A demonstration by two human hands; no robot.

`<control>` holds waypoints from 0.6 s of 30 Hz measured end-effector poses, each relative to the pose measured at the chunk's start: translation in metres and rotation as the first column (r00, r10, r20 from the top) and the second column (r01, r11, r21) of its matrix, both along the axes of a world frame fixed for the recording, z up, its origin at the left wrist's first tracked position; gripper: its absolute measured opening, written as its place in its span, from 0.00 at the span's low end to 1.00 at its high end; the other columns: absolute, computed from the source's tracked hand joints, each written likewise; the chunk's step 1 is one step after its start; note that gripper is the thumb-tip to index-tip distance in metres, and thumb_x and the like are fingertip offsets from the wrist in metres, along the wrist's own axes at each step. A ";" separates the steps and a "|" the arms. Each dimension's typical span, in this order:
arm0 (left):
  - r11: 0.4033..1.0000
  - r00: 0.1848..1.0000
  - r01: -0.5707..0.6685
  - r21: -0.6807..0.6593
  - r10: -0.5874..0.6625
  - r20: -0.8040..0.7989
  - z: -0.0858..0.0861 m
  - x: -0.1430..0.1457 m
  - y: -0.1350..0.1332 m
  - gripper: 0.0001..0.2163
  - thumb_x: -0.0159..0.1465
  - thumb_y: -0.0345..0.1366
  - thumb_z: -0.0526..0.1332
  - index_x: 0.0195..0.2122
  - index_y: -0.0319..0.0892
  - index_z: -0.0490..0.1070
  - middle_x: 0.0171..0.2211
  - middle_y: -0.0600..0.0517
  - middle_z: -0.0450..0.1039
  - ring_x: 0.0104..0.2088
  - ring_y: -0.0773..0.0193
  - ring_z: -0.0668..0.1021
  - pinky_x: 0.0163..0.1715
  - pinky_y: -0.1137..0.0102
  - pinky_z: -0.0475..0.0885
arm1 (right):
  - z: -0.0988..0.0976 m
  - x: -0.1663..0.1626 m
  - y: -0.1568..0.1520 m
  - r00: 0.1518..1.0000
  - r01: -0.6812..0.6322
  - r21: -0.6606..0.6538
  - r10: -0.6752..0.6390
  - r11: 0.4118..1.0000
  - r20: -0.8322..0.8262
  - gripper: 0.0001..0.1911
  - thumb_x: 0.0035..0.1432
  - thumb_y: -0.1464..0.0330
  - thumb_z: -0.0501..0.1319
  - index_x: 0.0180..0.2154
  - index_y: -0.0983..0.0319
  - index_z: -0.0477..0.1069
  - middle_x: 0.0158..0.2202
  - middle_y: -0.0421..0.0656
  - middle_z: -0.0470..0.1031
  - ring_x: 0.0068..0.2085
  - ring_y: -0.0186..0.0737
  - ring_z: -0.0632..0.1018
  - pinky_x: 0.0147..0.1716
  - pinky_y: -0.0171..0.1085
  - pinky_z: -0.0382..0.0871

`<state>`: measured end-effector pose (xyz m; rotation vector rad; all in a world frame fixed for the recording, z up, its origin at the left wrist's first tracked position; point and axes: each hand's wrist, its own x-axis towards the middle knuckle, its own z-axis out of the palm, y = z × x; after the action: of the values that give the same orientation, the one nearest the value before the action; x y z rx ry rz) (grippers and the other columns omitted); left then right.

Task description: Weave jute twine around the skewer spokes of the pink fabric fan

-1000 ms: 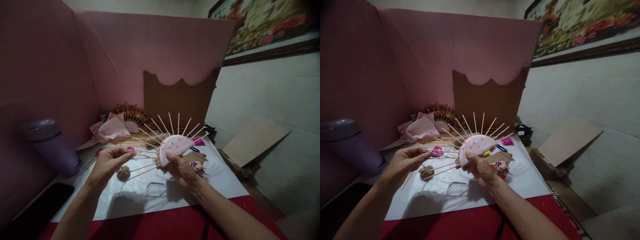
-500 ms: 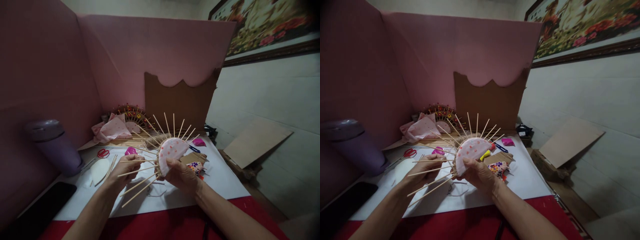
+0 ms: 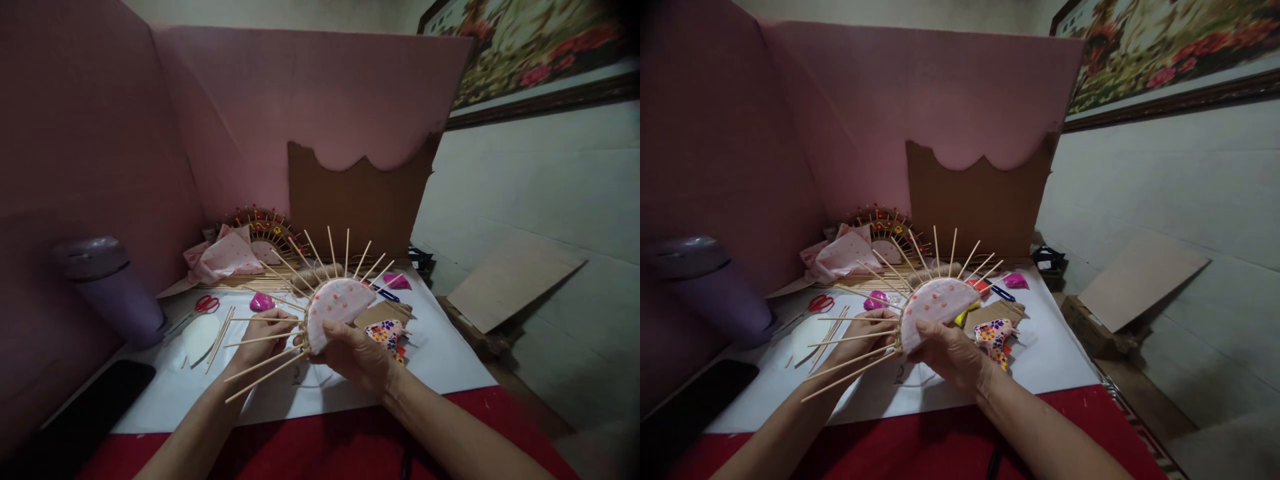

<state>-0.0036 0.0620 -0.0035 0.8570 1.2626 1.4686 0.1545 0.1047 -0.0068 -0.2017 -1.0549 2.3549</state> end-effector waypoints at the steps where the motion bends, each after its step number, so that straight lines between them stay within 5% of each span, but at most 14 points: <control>1: 1.000 1.000 -0.002 0.002 0.002 0.000 0.000 0.000 0.000 0.09 0.41 0.33 0.67 0.18 0.37 0.67 0.13 0.57 0.64 0.13 0.74 0.64 0.14 0.77 0.57 | 0.001 0.000 -0.001 1.000 -0.002 0.001 0.002 1.000 -0.003 0.12 0.51 0.67 0.59 0.37 0.66 0.71 0.30 0.44 0.74 0.29 0.34 0.72 0.32 0.36 0.64; 10: 0.999 0.999 -0.026 0.023 0.027 -0.039 -0.007 0.005 0.001 0.10 0.42 0.36 0.68 0.19 0.38 0.68 0.15 0.57 0.67 0.14 0.72 0.67 0.15 0.76 0.60 | 0.004 0.001 -0.002 1.000 -0.022 -0.048 0.023 0.999 0.020 0.12 0.49 0.67 0.61 0.37 0.66 0.70 0.30 0.44 0.73 0.29 0.33 0.72 0.27 0.32 0.62; 18: 1.000 0.998 -0.025 -0.002 0.025 -0.064 -0.003 0.007 -0.003 0.14 0.39 0.41 0.70 0.18 0.36 0.70 0.14 0.54 0.68 0.16 0.68 0.69 0.15 0.75 0.59 | 0.003 0.001 0.001 0.995 0.054 -0.086 -0.046 0.995 0.094 0.15 0.45 0.65 0.64 0.36 0.64 0.69 0.30 0.42 0.73 0.30 0.34 0.71 0.32 0.35 0.63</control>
<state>0.0034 0.0594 -0.0060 0.8955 1.3271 1.4686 0.1558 0.1053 -0.0035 -0.3680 -0.9772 2.3679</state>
